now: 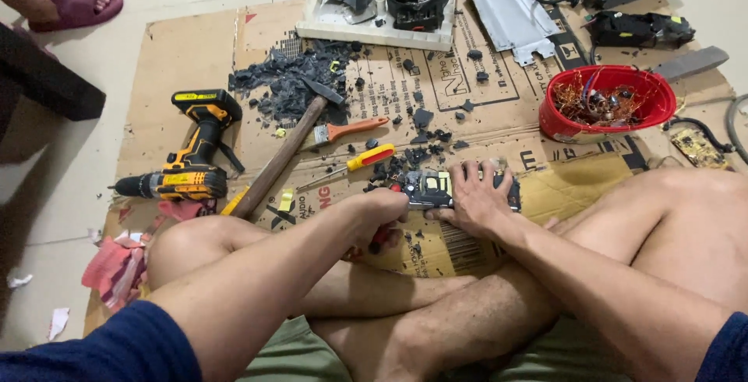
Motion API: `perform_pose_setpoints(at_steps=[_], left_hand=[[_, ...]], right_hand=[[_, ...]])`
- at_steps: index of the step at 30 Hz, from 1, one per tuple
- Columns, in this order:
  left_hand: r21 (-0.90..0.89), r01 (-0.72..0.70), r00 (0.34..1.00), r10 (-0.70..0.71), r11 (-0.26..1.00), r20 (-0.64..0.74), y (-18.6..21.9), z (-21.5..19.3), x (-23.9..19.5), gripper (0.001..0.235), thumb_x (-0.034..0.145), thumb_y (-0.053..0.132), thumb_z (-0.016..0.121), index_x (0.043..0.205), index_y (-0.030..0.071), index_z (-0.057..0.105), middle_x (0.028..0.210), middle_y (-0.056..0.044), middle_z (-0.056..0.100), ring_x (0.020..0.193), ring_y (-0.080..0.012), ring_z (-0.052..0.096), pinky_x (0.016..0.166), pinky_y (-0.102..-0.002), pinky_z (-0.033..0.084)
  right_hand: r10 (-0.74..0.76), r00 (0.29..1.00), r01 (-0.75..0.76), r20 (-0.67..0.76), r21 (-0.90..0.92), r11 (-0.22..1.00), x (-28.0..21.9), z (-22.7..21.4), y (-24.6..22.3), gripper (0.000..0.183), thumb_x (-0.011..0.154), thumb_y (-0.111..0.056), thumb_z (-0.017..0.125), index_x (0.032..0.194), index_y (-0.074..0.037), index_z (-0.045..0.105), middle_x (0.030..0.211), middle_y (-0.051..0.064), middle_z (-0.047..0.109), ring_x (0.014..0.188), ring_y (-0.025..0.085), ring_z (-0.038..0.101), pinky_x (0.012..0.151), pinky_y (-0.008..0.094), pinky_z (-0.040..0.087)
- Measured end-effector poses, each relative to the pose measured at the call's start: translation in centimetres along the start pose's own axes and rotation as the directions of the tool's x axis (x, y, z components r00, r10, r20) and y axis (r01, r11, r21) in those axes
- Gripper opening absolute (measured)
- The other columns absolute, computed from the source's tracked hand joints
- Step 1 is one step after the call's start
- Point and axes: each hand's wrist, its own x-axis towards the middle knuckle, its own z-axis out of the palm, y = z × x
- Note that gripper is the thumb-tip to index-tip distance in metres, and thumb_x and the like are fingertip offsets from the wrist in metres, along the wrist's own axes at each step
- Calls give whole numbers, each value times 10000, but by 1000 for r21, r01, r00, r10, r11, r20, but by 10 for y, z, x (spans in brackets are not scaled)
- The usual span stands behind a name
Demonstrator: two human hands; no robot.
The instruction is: The person sits on a cardboard sheet on the floor and uses pliers to strip and cut wires on a small electronic component. They repeatedly adjust the component and use the pliers to manipulate the wires while surrounded by various tools and debris.
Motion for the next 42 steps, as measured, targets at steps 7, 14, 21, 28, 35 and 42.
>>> perform_pose_setpoints(at_steps=[7,14,21,28,35,42], left_hand=[[-541,76,954,97,838,285,-15,1,-38,159,777,102,526,716,136,383,613,68,282,488,-47,350,472,-217,304],[-790,172,860,301,588,411,-51,21,24,171,750,121,572,773,158,406,673,85,325,502,-33,344,475,-220,317],[-490,872,99,981,-5,167,-40,77,-18,134,881,42,576,1005,49,527,778,19,392,646,-95,318,559,-235,286],[-846,280,606,600,453,522,-42,56,-28,86,822,183,575,887,168,521,724,92,330,560,-40,357,518,-212,339],[-285,-446,872,484,848,75,-71,23,-35,185,653,128,711,789,67,602,635,-62,464,470,-189,530,391,-330,368],[481,-433,849,525,763,-68,-54,12,-96,502,757,349,567,1165,59,546,1026,-245,661,1029,-428,684,856,-530,523]], right_hand=[[-39,999,39,3,-35,999,8,6,8,883,848,-716,679,1418,-133,338,1448,202,363,1411,425,255,1102,789,74],[-116,993,112,-33,-100,989,10,-1,13,948,808,-742,693,1444,-144,323,1459,159,318,1406,415,251,1117,771,91],[-30,995,50,93,-216,975,64,57,66,1066,784,-519,794,1578,-222,148,1536,143,285,1435,380,289,1149,715,208],[-115,986,124,116,-72,990,64,38,53,1154,756,-453,830,1613,-186,105,1633,148,145,1502,474,136,1138,775,82],[-132,986,148,-100,173,974,34,3,45,735,765,-421,739,1445,-263,509,1427,124,515,1368,400,504,1100,621,388],[58,991,-127,119,979,161,-44,-101,-28,451,991,-366,590,1292,-37,658,1144,152,700,1029,274,686,951,467,559]])
